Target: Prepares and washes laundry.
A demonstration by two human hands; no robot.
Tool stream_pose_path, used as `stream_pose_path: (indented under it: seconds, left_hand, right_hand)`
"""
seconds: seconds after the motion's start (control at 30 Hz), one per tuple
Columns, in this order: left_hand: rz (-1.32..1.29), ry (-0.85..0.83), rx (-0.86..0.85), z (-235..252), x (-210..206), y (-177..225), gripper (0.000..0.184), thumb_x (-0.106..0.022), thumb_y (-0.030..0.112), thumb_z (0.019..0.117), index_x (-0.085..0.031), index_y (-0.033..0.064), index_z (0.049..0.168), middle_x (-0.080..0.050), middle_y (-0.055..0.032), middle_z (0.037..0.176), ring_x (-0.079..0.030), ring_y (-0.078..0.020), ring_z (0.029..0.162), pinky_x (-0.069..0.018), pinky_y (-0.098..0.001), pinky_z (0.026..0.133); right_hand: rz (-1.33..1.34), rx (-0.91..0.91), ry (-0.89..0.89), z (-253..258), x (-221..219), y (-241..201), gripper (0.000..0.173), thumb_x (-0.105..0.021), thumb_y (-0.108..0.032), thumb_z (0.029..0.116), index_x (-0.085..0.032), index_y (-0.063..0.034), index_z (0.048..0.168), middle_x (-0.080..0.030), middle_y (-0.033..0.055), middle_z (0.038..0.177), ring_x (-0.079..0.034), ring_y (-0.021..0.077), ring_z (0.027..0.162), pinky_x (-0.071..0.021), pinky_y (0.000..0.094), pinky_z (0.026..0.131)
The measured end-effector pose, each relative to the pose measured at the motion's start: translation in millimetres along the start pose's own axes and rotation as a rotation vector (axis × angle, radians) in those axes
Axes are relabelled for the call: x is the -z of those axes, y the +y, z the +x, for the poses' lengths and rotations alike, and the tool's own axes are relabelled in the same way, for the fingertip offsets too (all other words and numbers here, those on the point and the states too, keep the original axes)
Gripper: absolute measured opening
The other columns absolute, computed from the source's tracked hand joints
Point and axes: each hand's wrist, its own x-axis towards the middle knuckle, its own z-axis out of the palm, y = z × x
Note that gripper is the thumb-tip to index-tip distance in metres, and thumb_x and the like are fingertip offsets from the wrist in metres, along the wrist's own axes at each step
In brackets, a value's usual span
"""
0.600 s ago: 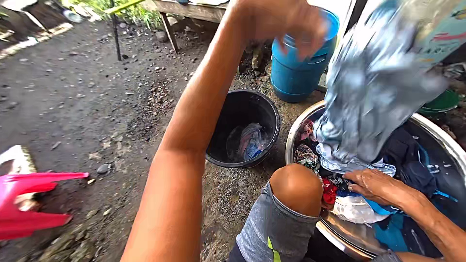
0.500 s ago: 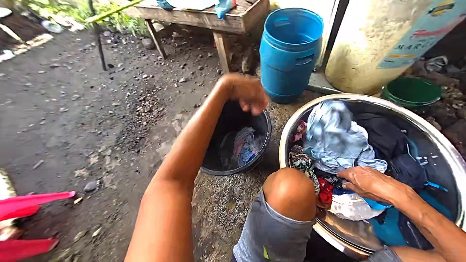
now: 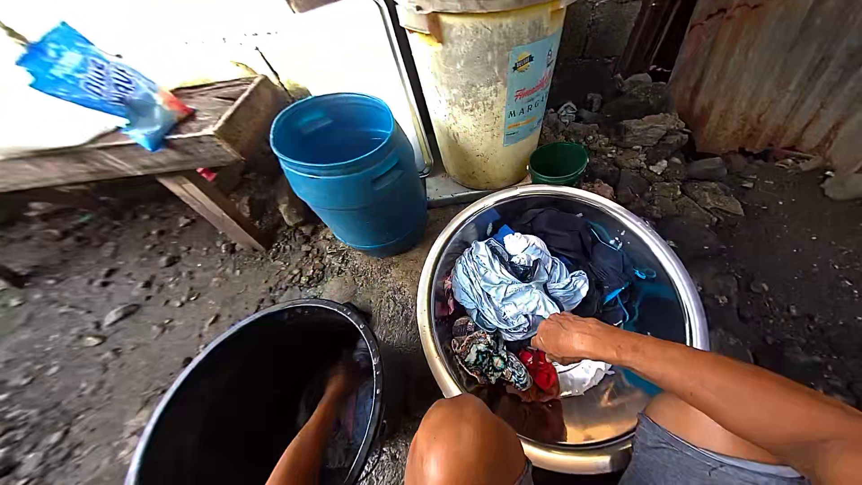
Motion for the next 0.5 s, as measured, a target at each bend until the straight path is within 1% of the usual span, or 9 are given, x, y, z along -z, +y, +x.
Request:
stream_pose_path:
  seconds: [0.07, 0.13, 0.17, 0.23, 0.3, 0.33, 0.37, 0.43, 0.5]
  left_hand:
    - [-0.011, -0.090, -0.019, -7.6, 8.9, 6.2, 0.070, -0.075, 0.032, 0.0931, -0.046, 0.0017, 0.150, -0.054, -0.0309, 0.142, -0.051, -0.0467, 0.135, -0.0392, -0.0619, 0.112]
    - [-0.101, -0.220, -0.091, -20.6, 16.6, 11.9, 0.052, -0.070, 0.020, 0.0973, -0.054, -0.0029, 0.140, -0.061, -0.0287, 0.131, -0.059, -0.0410, 0.123, -0.0449, -0.0578, 0.105]
    - [-0.163, -0.301, -0.142, -29.7, 21.8, 15.7, 0.044, -0.066, 0.015, 0.0990, -0.054, -0.0029, 0.138, -0.064, -0.0248, 0.124, -0.063, -0.0342, 0.113, -0.0494, -0.0526, 0.099]
    - [-0.268, -0.458, -0.252, -57.4, 37.3, 28.3, 0.039, -0.063, 0.006, 0.0981, -0.054, -0.0004, 0.136, -0.065, -0.0136, 0.111, -0.064, -0.0187, 0.096, -0.0538, -0.0399, 0.087]
    - [-0.383, -0.571, -0.347, -73.4, 47.1, 28.0, 0.045, -0.066, 0.002, 0.0910, -0.055, 0.0033, 0.135, -0.068, -0.0060, 0.105, -0.066, -0.0103, 0.089, -0.0562, -0.0321, 0.083]
    - [-0.424, -0.588, -0.381, -82.9, 52.6, 25.8, 0.050, -0.069, 0.005, 0.0840, -0.057, 0.0066, 0.132, -0.070, -0.0015, 0.102, -0.067, -0.0070, 0.086, -0.0577, -0.0288, 0.081]
    - [-0.457, -0.579, -0.394, -93.8, 60.8, 24.5, 0.052, -0.073, 0.008, 0.0784, -0.059, 0.0090, 0.129, -0.072, -0.0004, 0.100, -0.069, -0.0077, 0.085, -0.0593, -0.0296, 0.080]
    - [-0.483, -0.503, -0.451, -118.9, 86.1, 25.9, 0.052, -0.077, 0.010, 0.0761, -0.062, 0.0092, 0.126, -0.072, -0.0026, 0.102, -0.071, -0.0122, 0.088, -0.0603, -0.0347, 0.082]
    - [-0.480, -0.370, -0.561, -148.0, 117.2, 33.8, 0.051, -0.078, 0.011, 0.0766, -0.063, 0.0083, 0.126, -0.072, -0.0022, 0.106, -0.070, -0.0121, 0.094, -0.0603, -0.0355, 0.086]
  right_hand:
    - [-0.011, -0.028, -0.016, 0.9, 0.9, -1.8, 0.031, -0.058, -0.018, 0.1041, -0.063, 0.0028, 0.127, -0.063, 0.0299, 0.126, -0.057, 0.0496, 0.123, -0.0449, 0.0666, 0.100]
    - [-0.016, -0.032, -0.019, 0.5, 0.0, -3.4, 0.031, -0.058, -0.018, 0.1039, -0.063, 0.0031, 0.127, -0.063, 0.0305, 0.126, -0.057, 0.0500, 0.123, -0.0453, 0.0671, 0.099]
    - [-0.019, -0.011, -0.010, 0.3, -0.8, -2.3, 0.031, -0.058, -0.018, 0.1037, -0.063, 0.0027, 0.126, -0.064, 0.0302, 0.124, -0.059, 0.0498, 0.121, -0.0461, 0.0669, 0.098]
    - [-0.016, 0.063, 0.022, 0.6, -3.3, 3.0, 0.029, -0.059, -0.019, 0.1035, -0.064, 0.0018, 0.124, -0.066, 0.0287, 0.119, -0.061, 0.0489, 0.117, -0.0469, 0.0661, 0.097]
    - [-0.008, 0.093, 0.050, -1.6, -2.9, 7.2, 0.030, -0.060, -0.020, 0.1036, -0.065, 0.0016, 0.123, -0.066, 0.0284, 0.118, -0.062, 0.0489, 0.116, -0.0470, 0.0663, 0.097]
    - [-0.009, 0.088, 0.062, -3.7, -1.8, 8.4, 0.030, -0.060, -0.020, 0.1037, -0.065, 0.0018, 0.123, -0.066, 0.0287, 0.118, -0.061, 0.0492, 0.116, -0.0467, 0.0665, 0.097]
    - [-0.012, 0.080, 0.074, -5.4, -0.4, 9.6, 0.031, -0.060, -0.021, 0.1037, -0.065, 0.0020, 0.124, -0.066, 0.0290, 0.119, -0.061, 0.0496, 0.117, -0.0466, 0.0667, 0.098]
    - [-0.013, 0.067, 0.104, -9.8, 3.9, 11.1, 0.031, -0.060, -0.021, 0.1034, -0.065, 0.0022, 0.124, -0.066, 0.0294, 0.119, -0.061, 0.0499, 0.116, -0.0471, 0.0668, 0.097]
    - [-0.016, 0.068, 0.129, -13.5, 4.8, 12.1, 0.032, -0.059, -0.021, 0.1037, -0.064, 0.0017, 0.126, -0.066, 0.0295, 0.119, -0.061, 0.0501, 0.116, -0.0472, 0.0670, 0.097]
